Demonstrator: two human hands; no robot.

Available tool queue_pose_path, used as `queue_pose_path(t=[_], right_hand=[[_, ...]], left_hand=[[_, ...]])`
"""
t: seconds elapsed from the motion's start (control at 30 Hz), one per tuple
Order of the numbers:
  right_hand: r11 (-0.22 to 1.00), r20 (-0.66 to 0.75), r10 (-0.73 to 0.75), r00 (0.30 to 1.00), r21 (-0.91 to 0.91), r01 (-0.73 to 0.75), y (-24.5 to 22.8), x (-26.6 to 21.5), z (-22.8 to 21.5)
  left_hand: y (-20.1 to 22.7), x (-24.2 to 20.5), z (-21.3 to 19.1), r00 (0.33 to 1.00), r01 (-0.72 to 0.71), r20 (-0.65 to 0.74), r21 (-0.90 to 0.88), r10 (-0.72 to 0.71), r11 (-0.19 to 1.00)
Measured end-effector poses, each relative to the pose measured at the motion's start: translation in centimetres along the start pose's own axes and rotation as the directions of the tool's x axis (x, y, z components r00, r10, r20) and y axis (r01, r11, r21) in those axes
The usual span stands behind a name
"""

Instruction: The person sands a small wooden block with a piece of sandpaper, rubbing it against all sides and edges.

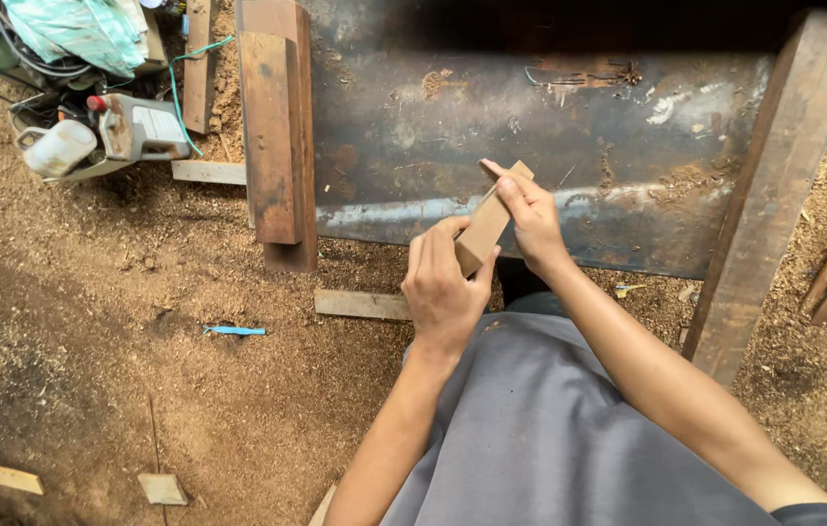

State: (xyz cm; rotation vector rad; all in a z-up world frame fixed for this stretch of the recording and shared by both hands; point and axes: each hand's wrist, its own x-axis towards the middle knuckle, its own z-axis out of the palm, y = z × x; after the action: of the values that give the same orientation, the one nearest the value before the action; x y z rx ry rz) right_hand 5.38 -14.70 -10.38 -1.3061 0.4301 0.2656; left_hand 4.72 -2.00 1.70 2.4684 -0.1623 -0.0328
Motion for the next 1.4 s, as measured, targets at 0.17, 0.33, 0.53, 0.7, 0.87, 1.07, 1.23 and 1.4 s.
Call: queue_pose_path(t=[0.17,0.33,0.53,0.7,0.87,1.07,1.23,1.4], right_hand=[[0.974,0.125,-0.161,0.979,0.179,0.137,-3.4,-4.0,0.0],[0.983,-0.06,-0.14,0.988,0.109,0.146,1.8,-0.8,-1.1],[0.973,-0.197,0.053,0.979,0.231,-0.006,4.0,2.3,-2.8],[0.983,-0.054,-0.037,0.998,0.178,0.046,1.9,-1.8,-1.9],[0.992,-0.103,-0.128,0.986,-0.009,0.128,7.3,0.4,-1.8],[0.969,-0.19,-0.132,0.973,-0.233,0.086,9.2,3.2,-4.3],[0.83,-0.207,-0.278,0.938,-0.544,0.125,6.1,4.9,-5.3],[0.625,0.017,-0.375,0.927,-0.733,0.266,4.1,10.5,-6.3]], left_hand=[[-0.1,1.8,0.8,0.995,-0.02,0.096,0.068,0.013,0.998],[0.3,3.6,1.0,0.99,-0.045,0.136,0.094,0.031,0.995],[1.6,3.8,2.2,0.984,-0.108,0.16,0.159,0.082,0.981],[0.7,2.6,1.4,0.99,-0.058,0.132,0.143,0.039,0.988],[-2.1,0.2,-1.0,0.996,-0.011,0.089,0.046,0.007,0.999],[-4.2,-2.3,-2.4,0.991,-0.057,0.117,-0.037,0.061,0.998],[-5.3,-3.2,-3.5,0.982,0.003,0.186,-0.067,0.009,0.998],[-6.0,-3.9,-4.2,0.968,0.171,0.199,-0.062,-0.156,0.983]])
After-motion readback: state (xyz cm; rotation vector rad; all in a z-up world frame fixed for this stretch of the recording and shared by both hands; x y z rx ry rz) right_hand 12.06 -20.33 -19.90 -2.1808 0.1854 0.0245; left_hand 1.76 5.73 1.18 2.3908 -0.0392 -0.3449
